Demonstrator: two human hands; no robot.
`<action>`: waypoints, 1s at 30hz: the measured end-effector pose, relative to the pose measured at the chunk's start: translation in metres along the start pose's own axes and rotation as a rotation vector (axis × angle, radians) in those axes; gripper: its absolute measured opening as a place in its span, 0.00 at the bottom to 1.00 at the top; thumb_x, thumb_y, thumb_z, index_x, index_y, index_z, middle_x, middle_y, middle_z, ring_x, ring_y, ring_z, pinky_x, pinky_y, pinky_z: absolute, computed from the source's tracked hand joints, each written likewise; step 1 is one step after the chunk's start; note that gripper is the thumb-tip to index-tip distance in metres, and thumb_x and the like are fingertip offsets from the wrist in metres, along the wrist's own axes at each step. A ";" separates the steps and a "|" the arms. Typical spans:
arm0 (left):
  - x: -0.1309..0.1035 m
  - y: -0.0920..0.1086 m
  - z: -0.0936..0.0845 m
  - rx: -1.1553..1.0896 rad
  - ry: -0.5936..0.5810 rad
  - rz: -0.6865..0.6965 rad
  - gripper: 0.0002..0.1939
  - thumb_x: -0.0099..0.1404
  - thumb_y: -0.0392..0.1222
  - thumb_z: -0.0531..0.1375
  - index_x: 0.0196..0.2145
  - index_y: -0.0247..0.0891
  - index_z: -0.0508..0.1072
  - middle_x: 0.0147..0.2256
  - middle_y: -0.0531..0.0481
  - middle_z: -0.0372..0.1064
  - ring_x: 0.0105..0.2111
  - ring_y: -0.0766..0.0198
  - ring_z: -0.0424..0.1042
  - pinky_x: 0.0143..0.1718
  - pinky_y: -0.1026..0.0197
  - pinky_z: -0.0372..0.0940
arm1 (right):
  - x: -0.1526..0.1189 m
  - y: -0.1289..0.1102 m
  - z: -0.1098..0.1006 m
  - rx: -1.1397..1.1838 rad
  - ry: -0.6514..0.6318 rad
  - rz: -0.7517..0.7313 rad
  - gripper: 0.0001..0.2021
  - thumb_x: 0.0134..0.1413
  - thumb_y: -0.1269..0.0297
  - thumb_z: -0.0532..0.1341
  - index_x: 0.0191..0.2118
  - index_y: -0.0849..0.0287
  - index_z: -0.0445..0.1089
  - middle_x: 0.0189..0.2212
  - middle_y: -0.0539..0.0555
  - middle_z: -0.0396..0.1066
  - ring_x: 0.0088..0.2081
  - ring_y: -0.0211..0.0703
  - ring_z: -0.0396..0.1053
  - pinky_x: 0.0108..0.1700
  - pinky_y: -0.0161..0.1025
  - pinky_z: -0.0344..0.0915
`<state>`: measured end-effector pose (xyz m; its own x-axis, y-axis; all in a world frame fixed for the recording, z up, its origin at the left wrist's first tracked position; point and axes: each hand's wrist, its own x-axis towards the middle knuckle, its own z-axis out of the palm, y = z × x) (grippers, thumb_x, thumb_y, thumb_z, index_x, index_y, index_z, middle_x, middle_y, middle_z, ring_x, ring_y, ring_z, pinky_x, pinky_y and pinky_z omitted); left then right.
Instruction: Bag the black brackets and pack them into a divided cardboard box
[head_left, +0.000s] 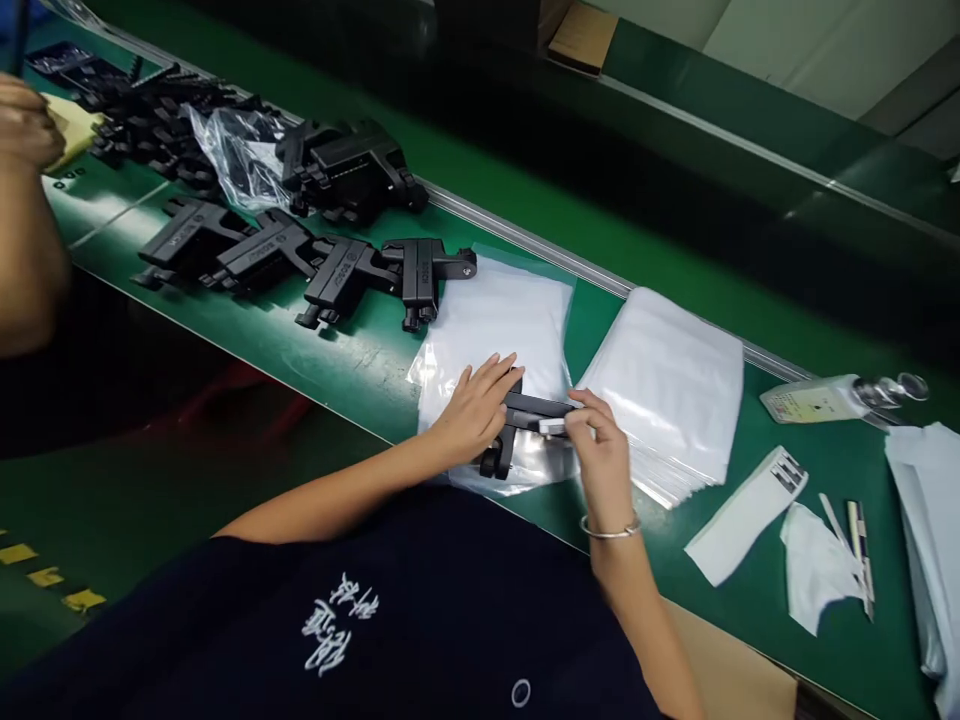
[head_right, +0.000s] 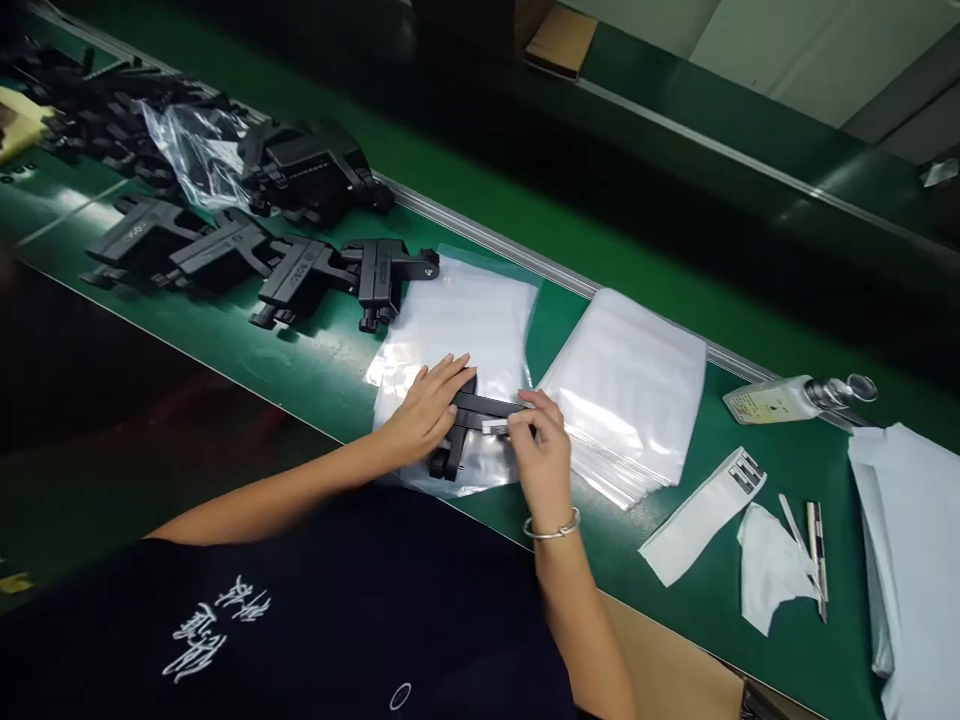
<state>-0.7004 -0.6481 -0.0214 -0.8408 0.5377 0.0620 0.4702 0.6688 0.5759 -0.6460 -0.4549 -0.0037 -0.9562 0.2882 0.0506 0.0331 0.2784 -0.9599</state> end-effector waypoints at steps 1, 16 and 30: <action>-0.004 0.005 0.001 0.004 0.005 0.001 0.28 0.67 0.34 0.43 0.65 0.39 0.54 0.68 0.44 0.44 0.69 0.52 0.39 0.66 0.37 0.39 | -0.001 -0.001 0.012 -0.045 -0.009 0.009 0.12 0.53 0.57 0.60 0.23 0.56 0.68 0.47 0.56 0.72 0.57 0.53 0.62 0.63 0.58 0.48; -0.012 0.007 0.007 -0.050 0.077 0.028 0.26 0.66 0.32 0.46 0.62 0.36 0.58 0.67 0.40 0.48 0.68 0.49 0.40 0.65 0.37 0.43 | -0.013 0.010 0.037 -0.196 0.101 -0.060 0.10 0.53 0.63 0.59 0.23 0.55 0.64 0.47 0.55 0.71 0.60 0.54 0.58 0.62 0.60 0.46; -0.012 0.006 0.007 -0.074 0.072 0.022 0.26 0.66 0.32 0.46 0.61 0.36 0.59 0.67 0.41 0.47 0.68 0.49 0.40 0.65 0.38 0.44 | -0.013 0.009 0.036 -0.181 0.094 -0.053 0.11 0.54 0.62 0.59 0.23 0.55 0.63 0.47 0.55 0.71 0.58 0.53 0.60 0.62 0.59 0.48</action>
<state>-0.6853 -0.6468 -0.0243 -0.8491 0.5115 0.1319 0.4696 0.6165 0.6320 -0.6434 -0.4888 -0.0228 -0.9268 0.3509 0.1337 0.0430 0.4529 -0.8905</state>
